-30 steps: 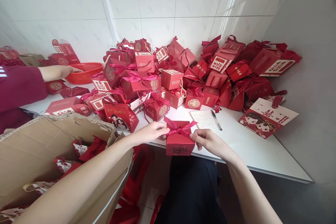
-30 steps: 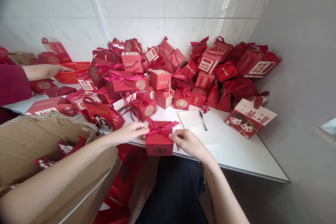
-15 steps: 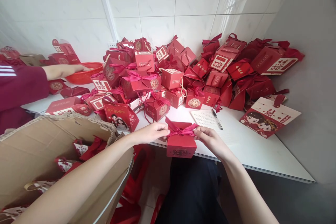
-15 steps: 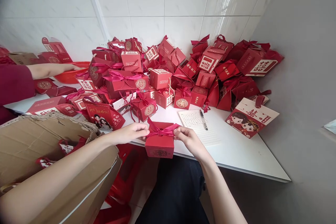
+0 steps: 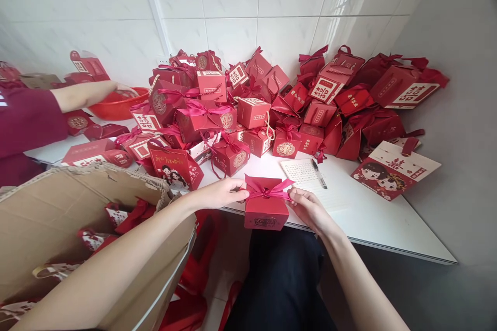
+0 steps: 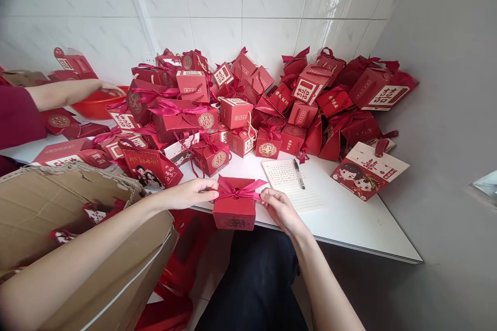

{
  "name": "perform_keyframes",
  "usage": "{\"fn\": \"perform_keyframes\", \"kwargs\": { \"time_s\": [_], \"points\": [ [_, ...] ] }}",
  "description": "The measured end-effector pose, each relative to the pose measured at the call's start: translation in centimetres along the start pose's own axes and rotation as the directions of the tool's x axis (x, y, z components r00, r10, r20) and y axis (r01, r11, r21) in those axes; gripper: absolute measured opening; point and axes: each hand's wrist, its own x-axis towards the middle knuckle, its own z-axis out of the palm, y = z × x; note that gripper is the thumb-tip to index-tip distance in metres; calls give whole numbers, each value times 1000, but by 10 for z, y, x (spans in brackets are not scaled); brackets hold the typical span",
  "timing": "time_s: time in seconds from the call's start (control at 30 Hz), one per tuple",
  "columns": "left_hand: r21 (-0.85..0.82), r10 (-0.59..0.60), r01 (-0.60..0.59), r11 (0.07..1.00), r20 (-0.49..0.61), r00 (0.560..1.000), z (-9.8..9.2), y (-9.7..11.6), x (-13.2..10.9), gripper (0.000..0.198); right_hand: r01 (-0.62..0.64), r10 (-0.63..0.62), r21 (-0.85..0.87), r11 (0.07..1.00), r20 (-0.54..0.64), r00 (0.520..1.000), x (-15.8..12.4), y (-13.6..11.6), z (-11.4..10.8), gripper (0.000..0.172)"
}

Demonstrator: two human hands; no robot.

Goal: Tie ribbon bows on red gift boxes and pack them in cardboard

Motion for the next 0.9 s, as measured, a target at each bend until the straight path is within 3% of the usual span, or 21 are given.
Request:
{"fn": "perform_keyframes", "kwargs": {
  "time_s": [0.1,0.17,0.2,0.3,0.37,0.4,0.5,0.57,0.67,0.77,0.9],
  "points": [
    [-8,-8,8,1000,-73,997,1,1,-1,28,36,-76,-305,952,-119,990,4,-23,-5,36],
    [-20,31,-35,999,-153,988,1,7,-3,23,35,-165,-523,852,-205,965,11,-44,-1,35],
    [4,84,-85,996,-212,974,2,11,-4,20,38,-194,-613,790,-190,962,16,-54,4,33],
    [262,323,-233,936,-382,866,10,27,-7,14,191,-196,-778,599,89,977,36,-73,24,24],
    [495,443,-213,843,-412,797,19,34,-5,12,295,-115,-804,517,277,954,49,-77,38,16],
    [588,473,-172,790,-406,782,24,35,-4,14,316,-55,-807,500,335,941,55,-77,43,14],
    [744,507,-82,663,-365,781,35,32,1,19,316,89,-791,524,419,904,64,-76,51,13],
    [765,510,-77,639,-347,787,38,28,5,19,335,100,-752,568,467,879,66,-76,53,13],
    [750,499,-74,657,-360,788,38,25,7,17,368,38,-680,635,502,864,68,-73,52,14],
    [745,490,-80,663,-350,798,38,27,8,16,344,1,-649,679,469,883,69,-68,51,13],
    [699,424,-63,712,-357,833,39,29,9,15,301,16,-681,667,418,908,67,-67,53,11]
  ]
}}
